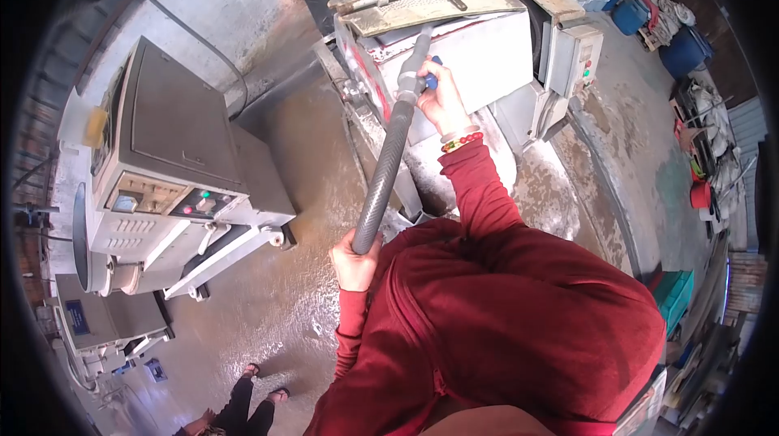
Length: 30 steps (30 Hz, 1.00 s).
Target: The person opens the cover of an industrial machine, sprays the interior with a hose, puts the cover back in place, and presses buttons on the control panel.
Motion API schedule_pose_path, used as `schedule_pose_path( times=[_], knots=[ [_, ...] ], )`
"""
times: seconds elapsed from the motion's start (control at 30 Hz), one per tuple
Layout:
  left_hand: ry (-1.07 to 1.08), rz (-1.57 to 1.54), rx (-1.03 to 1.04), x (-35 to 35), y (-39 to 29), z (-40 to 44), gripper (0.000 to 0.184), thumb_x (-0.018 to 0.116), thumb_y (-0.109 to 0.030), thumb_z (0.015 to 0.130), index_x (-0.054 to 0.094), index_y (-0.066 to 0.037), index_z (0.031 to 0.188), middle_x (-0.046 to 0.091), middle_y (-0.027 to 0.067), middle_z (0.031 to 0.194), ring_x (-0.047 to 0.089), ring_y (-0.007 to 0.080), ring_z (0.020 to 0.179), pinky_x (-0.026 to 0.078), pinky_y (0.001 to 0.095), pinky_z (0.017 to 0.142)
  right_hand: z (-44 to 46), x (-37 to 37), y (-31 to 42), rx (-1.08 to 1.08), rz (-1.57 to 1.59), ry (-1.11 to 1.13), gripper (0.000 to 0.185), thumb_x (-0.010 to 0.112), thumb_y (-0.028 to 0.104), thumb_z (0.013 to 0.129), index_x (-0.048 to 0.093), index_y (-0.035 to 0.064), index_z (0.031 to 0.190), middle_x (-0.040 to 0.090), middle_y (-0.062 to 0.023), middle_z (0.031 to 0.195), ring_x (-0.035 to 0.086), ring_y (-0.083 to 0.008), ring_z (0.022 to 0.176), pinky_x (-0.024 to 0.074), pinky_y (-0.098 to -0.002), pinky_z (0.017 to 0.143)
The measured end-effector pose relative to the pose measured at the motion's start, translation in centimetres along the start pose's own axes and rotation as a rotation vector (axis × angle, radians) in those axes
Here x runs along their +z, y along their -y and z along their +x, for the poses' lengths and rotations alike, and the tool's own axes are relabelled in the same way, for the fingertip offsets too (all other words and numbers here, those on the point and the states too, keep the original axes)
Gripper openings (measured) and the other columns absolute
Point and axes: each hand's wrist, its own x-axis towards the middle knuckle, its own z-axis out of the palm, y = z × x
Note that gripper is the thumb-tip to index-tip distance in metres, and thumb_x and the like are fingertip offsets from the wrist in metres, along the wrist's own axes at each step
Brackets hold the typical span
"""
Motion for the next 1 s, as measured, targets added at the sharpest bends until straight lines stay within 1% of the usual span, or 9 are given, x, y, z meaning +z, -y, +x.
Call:
schedule_pose_path(
  times=[0.07,0.2,0.23,0.37,0.47,0.7,0.8,0.9,1.0],
  knots=[
    [0.043,0.066,-0.003,-0.1,-0.5,0.0,0.015,0.067,-0.013,0.07,0.062,-0.001,0.077,0.057,0.0068,0.056,0.052,0.008,0.052,0.044,0.0259,0.054,0.7,-1.3,-0.3,-0.01,-0.001,0.025,0.032,0.053,0.004,0.067,0.044,0.0095,0.097,0.045,-0.0062,0.09,0.05,-0.0247,0.082,0.0459,-0.0575,0.069],
    [0.056,0.045,0.033,0.0,-1.5,-0.2,0.016,0.066,-0.015,0.071,0.063,-0.001,0.078,0.057,0.0098,0.057,0.054,0.0104,0.051,0.045,0.0273,0.055,1.9,-2.7,-0.4,0.014,-0.007,0.081,0.032,0.05,0.004,0.065,0.045,0.0086,0.096,0.047,-0.008,0.09,0.05,-0.0266,0.083,0.0461,-0.0569,0.068],
    [0.054,0.026,0.081,0.2,-1.7,-0.3,0.017,0.067,-0.012,0.071,0.058,0.002,0.07,0.047,-0.0007,0.05,0.04,0.005,0.048,0.037,0.0253,0.046,2.2,-2.9,-0.4,0.029,0.004,0.08,0.036,0.05,0.005,0.064,0.043,0.0082,0.099,0.048,-0.0102,0.093,0.051,-0.0285,0.083,0.0462,-0.0565,0.068],
    [0.22,0.082,0.118,-0.4,-3.5,-0.4,0.017,0.066,-0.014,0.071,0.059,0.002,0.071,0.051,0.0045,0.049,0.044,0.0071,0.046,0.04,0.0257,0.047,1.1,-2.1,0.2,0.046,-0.032,0.087,0.042,0.05,0.007,0.064,0.038,0.0064,0.105,0.048,-0.0161,0.095,0.053,-0.0375,0.082,0.0462,-0.055,0.069],
    [0.206,0.061,0.121,0.1,-2.9,-0.5,0.018,0.067,-0.019,0.071,0.063,-0.004,0.08,0.055,0.014,0.054,0.059,0.0212,0.049,0.045,0.0303,0.051,0.9,-1.9,0.5,0.052,-0.04,0.084,0.044,0.049,0.008,0.064,0.036,0.0059,0.106,0.048,-0.0179,0.095,0.054,-0.0401,0.081,0.0463,-0.0542,0.069],
    [0.035,0.041,0.128,0.9,-2.4,-1.2,0.015,0.067,-0.016,0.069,0.062,-0.004,0.075,0.053,0.0144,0.052,0.058,0.024,0.049,0.044,0.031,0.05,1.5,-1.8,-0.2,0.113,-0.052,0.115,0.041,0.049,0.009,0.064,0.04,0.0032,0.103,0.05,-0.018,0.09,0.055,-0.0378,0.079,0.0477,-0.0499,0.068],
    [0.048,0.055,0.08,0.6,-2.5,-1.4,0.013,0.066,-0.01,0.07,0.063,0.0,0.076,0.059,0.0087,0.057,0.054,0.0101,0.051,0.044,0.0263,0.054,1.4,-1.3,-0.5,0.126,-0.062,0.125,0.04,0.049,0.009,0.064,0.042,0.0014,0.102,0.051,-0.0171,0.089,0.056,-0.0365,0.079,0.0481,-0.0482,0.068],
    [-0.03,0.023,0.099,0.9,-1.9,-1.7,0.014,0.067,-0.016,0.068,0.06,-0.004,0.069,0.052,0.0134,0.05,0.057,0.0246,0.047,0.043,0.0314,0.049,0.9,-0.4,-0.7,0.117,-0.075,0.094,0.038,0.049,0.01,0.064,0.044,0.0004,0.101,0.051,-0.0165,0.089,0.056,-0.0366,0.078,0.0483,-0.0478,0.068],
    [-0.046,0.029,0.102,0.8,-1.9,-1.8,0.014,0.067,-0.017,0.068,0.061,-0.004,0.069,0.051,0.0133,0.05,0.056,0.0252,0.047,0.043,0.0318,0.049,1.3,-0.6,-1.1,0.134,-0.081,0.137,0.038,0.049,0.009,0.063,0.044,0.0002,0.1,0.052,-0.0166,0.09,0.056,-0.0371,0.079,0.0484,-0.0479,0.067]
  ],
)
